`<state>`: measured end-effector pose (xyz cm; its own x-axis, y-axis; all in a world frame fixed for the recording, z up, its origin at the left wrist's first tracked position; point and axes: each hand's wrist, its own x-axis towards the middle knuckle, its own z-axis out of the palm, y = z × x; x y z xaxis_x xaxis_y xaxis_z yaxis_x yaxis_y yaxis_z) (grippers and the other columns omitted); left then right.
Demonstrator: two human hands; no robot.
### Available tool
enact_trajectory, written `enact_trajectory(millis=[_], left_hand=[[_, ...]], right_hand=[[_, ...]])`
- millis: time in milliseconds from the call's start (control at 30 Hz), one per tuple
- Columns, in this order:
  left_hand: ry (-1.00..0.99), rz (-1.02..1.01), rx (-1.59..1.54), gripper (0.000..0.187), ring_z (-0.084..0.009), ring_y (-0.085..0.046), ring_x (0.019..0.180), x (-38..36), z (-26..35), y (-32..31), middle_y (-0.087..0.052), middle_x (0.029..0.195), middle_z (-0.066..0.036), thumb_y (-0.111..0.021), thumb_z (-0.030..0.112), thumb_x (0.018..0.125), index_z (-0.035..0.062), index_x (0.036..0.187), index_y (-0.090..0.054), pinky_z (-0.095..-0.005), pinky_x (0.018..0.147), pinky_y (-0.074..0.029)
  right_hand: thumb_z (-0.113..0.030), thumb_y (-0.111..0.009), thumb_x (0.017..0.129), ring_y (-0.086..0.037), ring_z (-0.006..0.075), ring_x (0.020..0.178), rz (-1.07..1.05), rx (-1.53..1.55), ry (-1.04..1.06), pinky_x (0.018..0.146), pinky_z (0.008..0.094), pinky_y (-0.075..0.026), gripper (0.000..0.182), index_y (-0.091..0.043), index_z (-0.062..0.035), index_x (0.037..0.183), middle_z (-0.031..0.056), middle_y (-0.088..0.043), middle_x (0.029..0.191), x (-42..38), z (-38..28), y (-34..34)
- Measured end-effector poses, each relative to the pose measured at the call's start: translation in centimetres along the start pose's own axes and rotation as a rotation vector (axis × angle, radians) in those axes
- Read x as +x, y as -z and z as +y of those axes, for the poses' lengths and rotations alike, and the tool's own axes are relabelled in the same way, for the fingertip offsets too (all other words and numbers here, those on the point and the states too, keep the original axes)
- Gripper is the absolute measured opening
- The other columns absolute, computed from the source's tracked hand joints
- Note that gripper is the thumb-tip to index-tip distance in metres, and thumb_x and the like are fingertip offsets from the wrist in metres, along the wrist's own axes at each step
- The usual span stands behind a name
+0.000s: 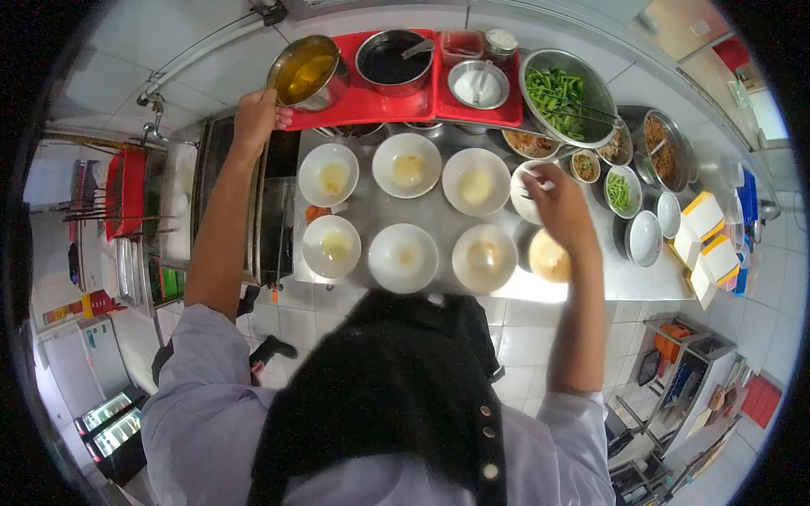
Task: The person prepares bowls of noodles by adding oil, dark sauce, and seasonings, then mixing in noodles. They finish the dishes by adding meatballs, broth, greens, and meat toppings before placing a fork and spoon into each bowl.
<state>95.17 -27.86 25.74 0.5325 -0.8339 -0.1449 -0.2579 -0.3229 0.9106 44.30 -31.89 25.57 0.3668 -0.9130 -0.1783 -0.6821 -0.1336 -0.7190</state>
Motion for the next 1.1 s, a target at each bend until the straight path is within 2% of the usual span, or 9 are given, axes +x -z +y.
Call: enact_trajectory(millis=[33,100,267,433,533,700,767,933,1100], left_hand=[[-0.015,0.001,0.008,0.038,-0.0213,-0.069,0.061,-0.9,1.2,0.3,-0.072,0.079,-0.02,-0.046,0.022,0.101,-0.0102,0.096,-0.064,-0.0312,0.057,-0.057],[-0.033,-0.003,0.033,0.037,-0.0212,-0.069,0.061,-3.0,3.1,0.8,-0.071,0.079,-0.02,-0.046,0.022,0.101,-0.0099,0.096,-0.065,-0.0314,0.056,-0.057],[-0.046,-0.051,0.078,0.033,-0.0202,-0.069,0.058,-9.0,5.0,1.4,-0.07,0.072,-0.019,-0.047,0.019,0.099,-0.0081,0.096,-0.064,-0.0322,0.055,-0.057],[0.022,-0.06,0.004,0.03,-0.0178,-0.068,0.056,-15.0,2.5,-0.2,-0.069,0.071,-0.016,-0.047,0.02,0.104,-0.0057,0.101,-0.063,-0.0295,0.05,-0.054],[0.07,-0.073,-0.056,0.029,-0.0179,-0.068,0.055,-18.3,0.5,-1.7,-0.068,0.068,-0.016,-0.047,0.018,0.105,-0.0061,0.097,-0.061,-0.0293,0.049,-0.054],[0.062,-0.094,-0.031,0.028,-0.0199,-0.07,0.054,-21.4,-2.7,-4.2,-0.067,0.063,-0.015,-0.047,0.013,0.103,-0.0075,0.093,-0.062,-0.0314,0.049,-0.056],[0.028,-0.095,0.006,0.026,-0.02,-0.07,0.054,-22.0,-4.6,-5.3,-0.067,0.063,-0.015,-0.047,0.012,0.103,-0.0074,0.094,-0.062,-0.0317,0.05,-0.056],[0.026,-0.107,0.028,0.025,-0.0181,-0.069,0.054,-22.7,-9.2,-6.4,-0.067,0.066,-0.015,-0.048,0.014,0.104,-0.0069,0.096,-0.06,-0.0294,0.048,-0.056],[0.013,-0.045,0.05,0.023,-0.0189,-0.07,0.056,-22.4,-11.0,-6.0,-0.068,0.068,-0.015,-0.049,0.012,0.103,-0.0071,0.106,-0.062,-0.0303,0.049,-0.056]], right_hand=[[-0.039,-0.068,0.096,-0.07,0.0245,0.088,0.002,0.299,0.1,0.08,0.0367,-0.055,0.054,-0.061,0.0012,0.131,0.0193,-0.069,0.108,-0.2,-4.5,-1.6],[-0.044,-0.067,0.097,-0.067,0.0178,0.083,0.022,0.393,0.155,0.077,0.0321,-0.055,0.066,-0.054,0.0055,0.138,0.0164,-0.069,0.101,-0.3,-12.3,-4.0],[-0.049,-0.059,0.099,-0.07,0.0286,0.087,0.019,0.208,0.257,0.081,0.0393,-0.054,0.079,-0.045,0.0146,0.143,0.0205,-0.07,0.095,5.4,-20.4,-10.3],[-0.036,-0.051,0.105,-0.066,0.044,0.097,0.019,0.151,0.409,0.088,0.047,-0.051,0.06,-0.047,0.0114,0.142,0.0277,-0.067,0.098,5.4,-17.9,-14.4],[-0.019,-0.051,0.105,-0.063,0.0418,0.081,0.214,-0.006,0.507,0.077,0.048,-0.051,0.039,-0.056,-0.0031,0.139,0.0204,-0.059,0.093,1.4,-17.1,-14.6],[-0.013,-0.05,0.105,-0.062,0.0354,0.072,0.08,0.023,0.539,0.068,0.0422,-0.051,0.023,-0.068,-0.0002,0.11,0.018,-0.06,0.085,-1.2,-13.8,-14.4],[-0.015,-0.048,0.106,-0.064,0.0297,0.072,0.022,0.215,0.346,0.069,0.039,-0.051,0.026,-0.068,0.0016,0.103,0.0173,-0.064,0.082,-1.5,-11.7,-15.0],[-0.018,-0.043,0.109,-0.06,0.0165,0.072,0.0,0.33,0.128,0.069,0.0322,-0.05,0.033,-0.068,0.003,0.103,0.011,-0.064,0.077,-5.1,-10.4,-13.6],[-0.01,-0.049,0.106,-0.062,0.0208,0.074,-0.056,0.349,0.064,0.069,0.0331,-0.05,0.021,-0.067,0.0003,0.11,0.0132,-0.066,0.086,-10.2,-9.1,-12.1]])
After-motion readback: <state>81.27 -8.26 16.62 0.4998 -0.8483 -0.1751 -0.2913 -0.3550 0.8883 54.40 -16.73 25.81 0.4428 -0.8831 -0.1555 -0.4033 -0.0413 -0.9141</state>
